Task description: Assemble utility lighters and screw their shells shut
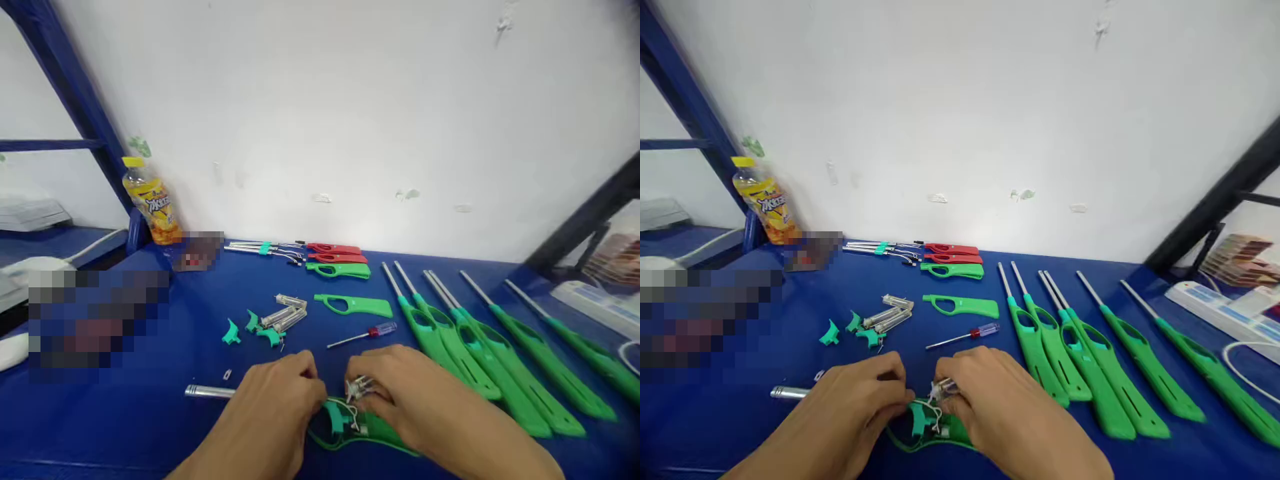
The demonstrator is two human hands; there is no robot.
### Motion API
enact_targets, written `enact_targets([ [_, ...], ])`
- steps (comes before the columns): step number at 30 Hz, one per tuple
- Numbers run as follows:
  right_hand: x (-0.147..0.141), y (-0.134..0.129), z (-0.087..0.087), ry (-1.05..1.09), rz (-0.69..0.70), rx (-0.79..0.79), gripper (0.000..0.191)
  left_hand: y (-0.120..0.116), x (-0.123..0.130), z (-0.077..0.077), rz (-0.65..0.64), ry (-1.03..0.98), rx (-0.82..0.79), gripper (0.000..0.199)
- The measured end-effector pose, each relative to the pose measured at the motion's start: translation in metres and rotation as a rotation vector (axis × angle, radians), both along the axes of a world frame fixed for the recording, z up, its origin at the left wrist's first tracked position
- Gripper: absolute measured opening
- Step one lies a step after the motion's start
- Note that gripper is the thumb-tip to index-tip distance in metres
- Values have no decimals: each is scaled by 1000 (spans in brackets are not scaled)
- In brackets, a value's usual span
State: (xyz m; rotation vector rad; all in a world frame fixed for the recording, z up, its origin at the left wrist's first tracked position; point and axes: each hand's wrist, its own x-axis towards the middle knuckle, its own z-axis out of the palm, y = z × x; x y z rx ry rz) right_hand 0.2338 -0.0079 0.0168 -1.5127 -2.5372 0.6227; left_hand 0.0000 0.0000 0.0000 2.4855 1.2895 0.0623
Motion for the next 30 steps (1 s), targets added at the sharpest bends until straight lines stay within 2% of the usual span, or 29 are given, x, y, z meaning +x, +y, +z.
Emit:
enact_targets([
  [4,3,2,-5,9,39,57,18,-3,2,-5,-33,29,48,28],
  [8,0,1,-7,20,29,93,20,-1,2,-13,-72,55,109,38],
  [10,-2,1,-6,38,11,69,22,-1,3,-10,-82,88,85,41],
  [17,-1,1,4,75,15,-7,26,-3,9,16,-58,266,6,39],
  [25,-3,3,-3,64,4,13,25,-2,11,13,-56,247,22,44],
  [30,-3,4,8,85,1,-37,23,-2,11,15,-99,240,41,40],
])
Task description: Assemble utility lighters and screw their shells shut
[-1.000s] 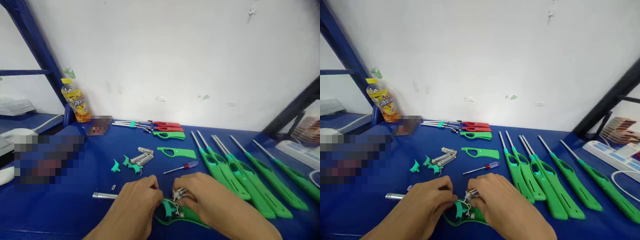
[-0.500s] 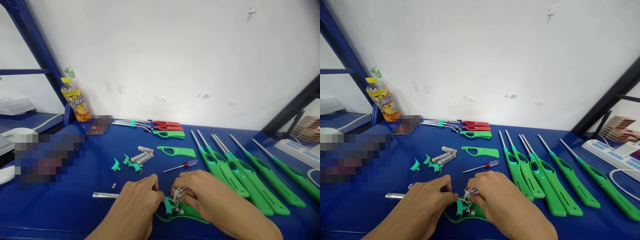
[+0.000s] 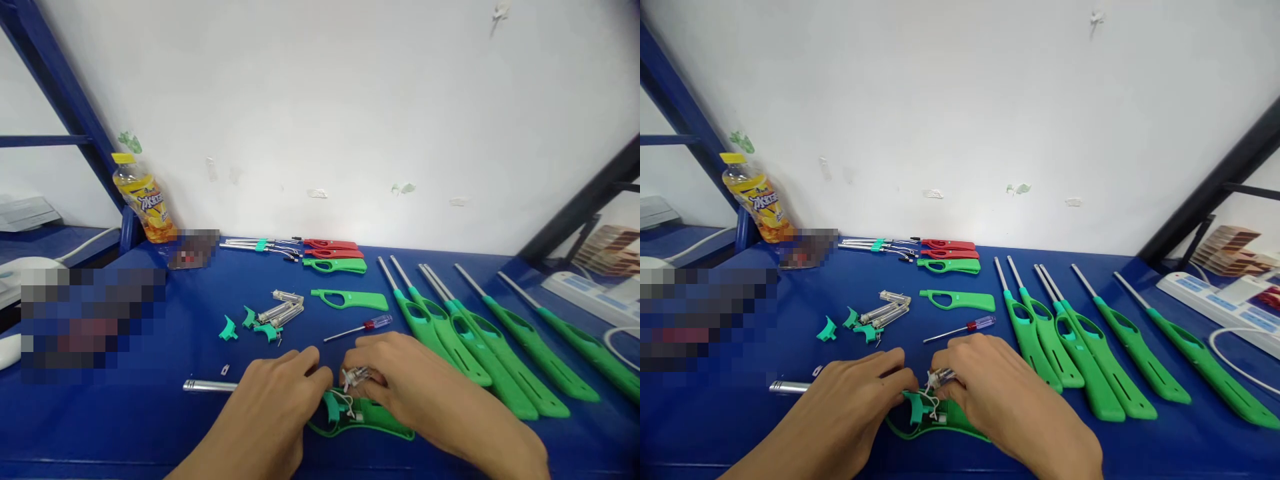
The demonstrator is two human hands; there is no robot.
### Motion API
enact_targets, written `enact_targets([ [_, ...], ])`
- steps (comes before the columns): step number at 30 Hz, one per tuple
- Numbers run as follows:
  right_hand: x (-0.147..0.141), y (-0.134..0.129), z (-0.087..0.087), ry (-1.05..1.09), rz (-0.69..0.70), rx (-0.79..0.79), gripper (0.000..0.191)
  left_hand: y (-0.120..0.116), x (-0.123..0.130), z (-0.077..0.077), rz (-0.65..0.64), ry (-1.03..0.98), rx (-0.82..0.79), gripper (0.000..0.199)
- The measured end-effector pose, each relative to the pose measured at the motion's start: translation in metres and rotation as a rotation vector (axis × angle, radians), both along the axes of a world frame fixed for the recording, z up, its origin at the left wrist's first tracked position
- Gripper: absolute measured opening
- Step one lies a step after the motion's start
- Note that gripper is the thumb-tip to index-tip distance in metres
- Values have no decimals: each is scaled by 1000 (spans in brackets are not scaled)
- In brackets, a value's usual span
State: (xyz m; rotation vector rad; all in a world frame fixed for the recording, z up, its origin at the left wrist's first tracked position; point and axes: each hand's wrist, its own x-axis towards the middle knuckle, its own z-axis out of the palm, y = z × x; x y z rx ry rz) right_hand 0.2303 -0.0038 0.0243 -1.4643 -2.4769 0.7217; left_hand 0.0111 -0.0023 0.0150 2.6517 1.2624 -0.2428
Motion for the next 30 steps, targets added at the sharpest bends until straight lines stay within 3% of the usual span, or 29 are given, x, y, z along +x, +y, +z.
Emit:
enact_targets([
  [4,1,3,9,35,19,-85,23,0,-1,3,-3,13,-3,42],
  [9,3,6,8,82,37,-114,18,2,0,1,-2,2,-11,44],
  [19,3,4,10,132,50,-96,25,2,1,2,-11,12,-27,49],
  [30,3,1,8,9,53,-29,23,-1,2,5,-9,20,-8,46],
])
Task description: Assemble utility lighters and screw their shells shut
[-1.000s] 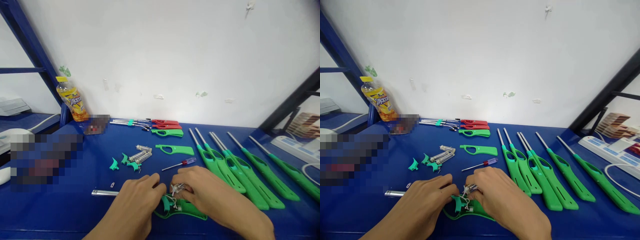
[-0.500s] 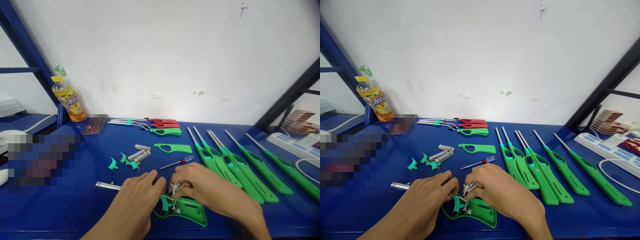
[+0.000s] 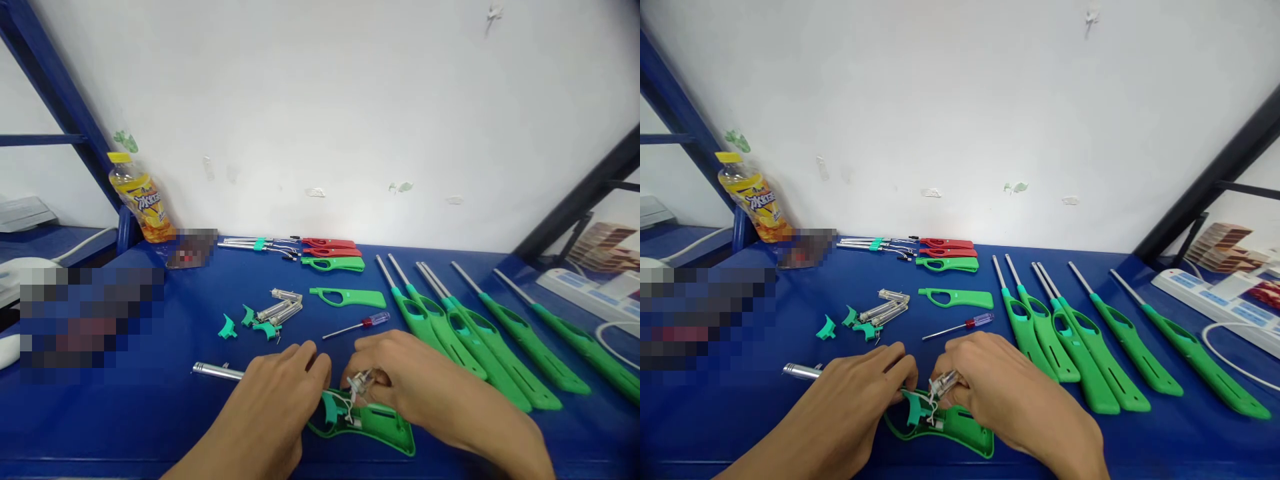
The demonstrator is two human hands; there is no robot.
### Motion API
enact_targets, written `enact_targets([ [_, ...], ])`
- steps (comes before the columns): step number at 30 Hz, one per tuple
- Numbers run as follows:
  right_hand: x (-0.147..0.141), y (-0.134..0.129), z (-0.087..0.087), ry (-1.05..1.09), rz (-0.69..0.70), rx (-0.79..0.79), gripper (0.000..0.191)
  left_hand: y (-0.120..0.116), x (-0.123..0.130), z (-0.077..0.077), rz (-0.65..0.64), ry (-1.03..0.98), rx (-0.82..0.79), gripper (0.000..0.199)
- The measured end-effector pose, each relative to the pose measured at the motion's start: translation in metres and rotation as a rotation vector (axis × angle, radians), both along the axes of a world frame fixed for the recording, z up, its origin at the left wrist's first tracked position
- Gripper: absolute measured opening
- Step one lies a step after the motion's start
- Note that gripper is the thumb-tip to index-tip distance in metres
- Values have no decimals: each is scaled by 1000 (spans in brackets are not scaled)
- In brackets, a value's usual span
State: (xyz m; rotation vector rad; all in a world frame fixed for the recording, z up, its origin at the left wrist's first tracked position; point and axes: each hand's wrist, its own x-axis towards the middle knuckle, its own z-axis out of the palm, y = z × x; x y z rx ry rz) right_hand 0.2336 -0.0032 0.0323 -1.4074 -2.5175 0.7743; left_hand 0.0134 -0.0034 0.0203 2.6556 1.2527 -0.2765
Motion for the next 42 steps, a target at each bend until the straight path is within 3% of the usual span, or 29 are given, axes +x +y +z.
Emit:
enact_targets([
  [24,-10,-9,-3,-103,-10,155,25,2,-1,10,-15,38,-35,40],
  [26,-7,-12,-10,-122,39,258,24,3,-2,9,-24,24,-25,39],
  [31,-2,-25,-39,-187,227,752,21,5,-3,4,-22,-13,26,38],
  [33,-3,-28,-46,-202,260,880,17,6,-4,1,-31,-27,38,35],
  [39,-2,-23,-47,-220,260,907,25,6,-8,-7,-41,-61,78,38],
  [42,4,-21,-44,-191,241,818,22,6,-9,-8,-40,-75,90,40],
])
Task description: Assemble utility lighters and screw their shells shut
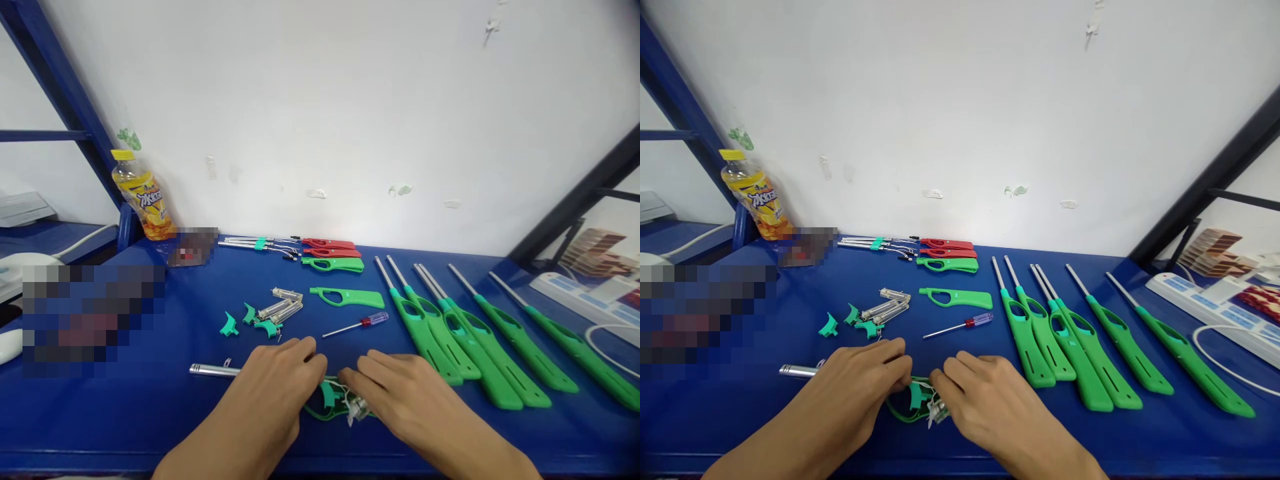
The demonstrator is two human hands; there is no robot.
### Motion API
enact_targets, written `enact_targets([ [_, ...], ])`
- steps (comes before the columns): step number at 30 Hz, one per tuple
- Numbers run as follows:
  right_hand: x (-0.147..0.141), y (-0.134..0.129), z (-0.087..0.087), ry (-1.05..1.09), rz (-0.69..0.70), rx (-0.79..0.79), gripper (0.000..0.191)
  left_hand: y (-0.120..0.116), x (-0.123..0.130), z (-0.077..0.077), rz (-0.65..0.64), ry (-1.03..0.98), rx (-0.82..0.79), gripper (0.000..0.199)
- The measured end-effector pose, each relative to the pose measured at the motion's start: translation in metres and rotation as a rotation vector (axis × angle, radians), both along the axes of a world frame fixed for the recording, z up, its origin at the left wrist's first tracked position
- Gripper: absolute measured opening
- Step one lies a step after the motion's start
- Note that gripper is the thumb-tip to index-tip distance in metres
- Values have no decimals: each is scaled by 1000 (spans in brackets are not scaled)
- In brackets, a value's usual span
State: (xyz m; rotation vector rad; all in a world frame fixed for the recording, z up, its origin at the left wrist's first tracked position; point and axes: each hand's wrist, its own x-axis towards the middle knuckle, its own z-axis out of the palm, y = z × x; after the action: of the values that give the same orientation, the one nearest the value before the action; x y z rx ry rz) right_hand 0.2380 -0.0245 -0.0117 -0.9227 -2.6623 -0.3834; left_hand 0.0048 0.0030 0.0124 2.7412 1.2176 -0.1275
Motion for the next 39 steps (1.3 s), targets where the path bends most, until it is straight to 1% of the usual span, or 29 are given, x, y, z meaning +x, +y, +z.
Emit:
enact_targets([
  [4,8,-1,0,116,-96,-275,29,0,1,0,-10,-4,-17,39],
  [6,7,-2,-3,186,-141,-340,32,-1,2,1,-10,-5,-23,38],
  [10,-5,-5,-12,338,-208,-325,32,-2,5,5,-10,-1,-40,40],
  [14,-20,-10,-18,540,-291,-424,25,-9,8,5,-27,6,-26,42],
  [16,-24,-12,-19,617,-312,-445,19,-17,8,0,-30,11,48,43],
  [18,-26,-14,-19,650,-324,-453,15,-27,6,-8,-31,-19,172,44],
  [21,-25,-14,-19,663,-333,-488,14,-38,4,-22,-41,-81,361,43],
  [23,-23,-13,-19,675,-336,-519,15,-43,5,-28,-47,-97,434,43],
  [30,-23,-13,-20,790,-352,-578,17,-42,13,-36,3,-171,476,33],
  [34,-23,-11,-19,858,-376,-651,17,-39,13,-42,17,-263,556,19],
  [36,-24,-11,-19,878,-387,-668,16,-39,13,-44,38,-315,560,15],
  [39,-25,-11,-20,899,-394,-660,16,-39,14,-44,53,-359,546,14],
])
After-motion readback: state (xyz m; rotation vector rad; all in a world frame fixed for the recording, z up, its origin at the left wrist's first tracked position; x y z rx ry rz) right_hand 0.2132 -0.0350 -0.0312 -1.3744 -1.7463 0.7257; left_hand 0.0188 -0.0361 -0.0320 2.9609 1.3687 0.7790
